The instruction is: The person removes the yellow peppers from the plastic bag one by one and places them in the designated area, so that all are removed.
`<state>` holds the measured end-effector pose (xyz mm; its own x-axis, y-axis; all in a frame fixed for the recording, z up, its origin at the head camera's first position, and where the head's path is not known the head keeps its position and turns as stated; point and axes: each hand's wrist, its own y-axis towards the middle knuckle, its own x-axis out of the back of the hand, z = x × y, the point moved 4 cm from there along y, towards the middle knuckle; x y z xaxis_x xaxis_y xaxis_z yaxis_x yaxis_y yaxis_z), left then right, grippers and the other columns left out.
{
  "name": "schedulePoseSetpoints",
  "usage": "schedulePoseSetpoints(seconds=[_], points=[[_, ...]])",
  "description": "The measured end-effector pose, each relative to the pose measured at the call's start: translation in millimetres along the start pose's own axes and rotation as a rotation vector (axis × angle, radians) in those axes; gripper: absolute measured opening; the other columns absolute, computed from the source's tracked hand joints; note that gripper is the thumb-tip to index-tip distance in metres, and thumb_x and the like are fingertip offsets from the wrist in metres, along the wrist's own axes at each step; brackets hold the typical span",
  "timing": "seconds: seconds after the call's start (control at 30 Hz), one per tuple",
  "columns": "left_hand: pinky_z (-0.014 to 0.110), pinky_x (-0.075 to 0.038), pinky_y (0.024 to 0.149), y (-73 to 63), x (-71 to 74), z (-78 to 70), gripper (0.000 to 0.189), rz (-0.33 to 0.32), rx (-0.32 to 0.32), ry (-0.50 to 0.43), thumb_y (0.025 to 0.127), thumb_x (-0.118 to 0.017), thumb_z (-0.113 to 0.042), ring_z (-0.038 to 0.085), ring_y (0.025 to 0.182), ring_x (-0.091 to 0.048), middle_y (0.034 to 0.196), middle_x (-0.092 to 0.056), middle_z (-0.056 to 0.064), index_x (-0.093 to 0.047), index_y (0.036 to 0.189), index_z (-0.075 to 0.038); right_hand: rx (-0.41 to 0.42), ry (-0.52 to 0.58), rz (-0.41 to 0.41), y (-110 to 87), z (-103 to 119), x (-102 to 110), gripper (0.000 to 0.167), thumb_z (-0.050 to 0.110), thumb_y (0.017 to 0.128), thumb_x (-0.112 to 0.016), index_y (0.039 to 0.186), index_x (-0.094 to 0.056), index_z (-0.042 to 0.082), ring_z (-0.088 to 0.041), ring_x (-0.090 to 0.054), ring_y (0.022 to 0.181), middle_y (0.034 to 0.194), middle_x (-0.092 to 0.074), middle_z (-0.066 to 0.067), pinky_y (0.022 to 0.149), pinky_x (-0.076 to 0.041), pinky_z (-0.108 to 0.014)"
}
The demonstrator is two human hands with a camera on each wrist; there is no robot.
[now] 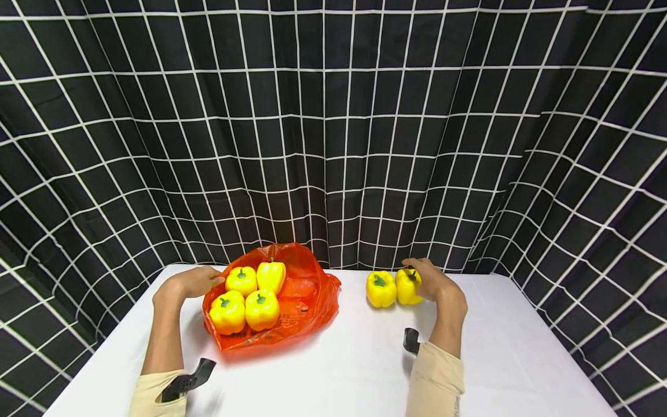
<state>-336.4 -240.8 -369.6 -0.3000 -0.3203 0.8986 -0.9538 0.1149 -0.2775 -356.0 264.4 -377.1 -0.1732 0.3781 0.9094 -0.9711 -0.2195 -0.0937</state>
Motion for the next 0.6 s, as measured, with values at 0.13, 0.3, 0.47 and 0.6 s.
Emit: schedulePoseSetpoints(seconds=[0.13, 0.3, 0.47, 0.6], points=[[0.060, -0.050, 0.110, -1.1, 1.4, -0.2, 0.036, -0.002, -0.006, 0.011, 0.107, -0.053, -0.022, 0.029, 0.104, -0.063, 0.119, -0.070, 0.015, -0.064, 0.133, 0.001, 0.017, -0.011, -0.027, -4.0, 13.1, 6.1, 0.077, -0.011, 0.084, -0.069, 0.155, -0.043, 0.003, -0.056, -0.047, 0.136, 0.151, -0.040, -0.037, 0.111, -0.043, -0.071], [0.064, -0.045, 0.114, -3.6, 2.8, 1.6, 0.040, -0.008, 0.010, 0.012, 0.108, -0.051, -0.023, 0.036, 0.118, -0.063, 0.133, -0.067, 0.021, -0.061, 0.138, 0.001, 0.074, -0.009, -0.077, -9.5, 45.6, 12.9, 0.070, 0.002, 0.092, -0.071, 0.156, -0.043, 0.007, -0.056, -0.043, 0.141, 0.154, -0.040, -0.033, 0.111, -0.043, -0.073], [0.064, -0.046, 0.114, -3.4, 1.4, 1.2, 0.040, -0.017, 0.008, 0.001, 0.108, -0.052, -0.023, 0.034, 0.113, -0.063, 0.128, -0.069, 0.018, -0.061, 0.139, 0.001, 0.222, -0.011, -0.123, -17.3, 90.2, 20.1, 0.063, 0.011, 0.097, -0.069, 0.156, -0.046, 0.012, -0.053, -0.043, 0.143, 0.157, -0.041, -0.030, 0.112, -0.042, -0.072], [0.063, -0.047, 0.113, -2.5, 0.9, 0.3, 0.040, -0.023, 0.014, -0.004, 0.108, -0.053, -0.023, 0.031, 0.109, -0.063, 0.124, -0.070, 0.016, -0.062, 0.139, 0.000, 0.397, -0.020, -0.142, -19.6, 132.0, 19.6, 0.058, 0.010, 0.099, -0.068, 0.153, -0.050, 0.012, -0.045, -0.052, 0.136, 0.151, -0.050, -0.024, 0.112, -0.047, -0.064]])
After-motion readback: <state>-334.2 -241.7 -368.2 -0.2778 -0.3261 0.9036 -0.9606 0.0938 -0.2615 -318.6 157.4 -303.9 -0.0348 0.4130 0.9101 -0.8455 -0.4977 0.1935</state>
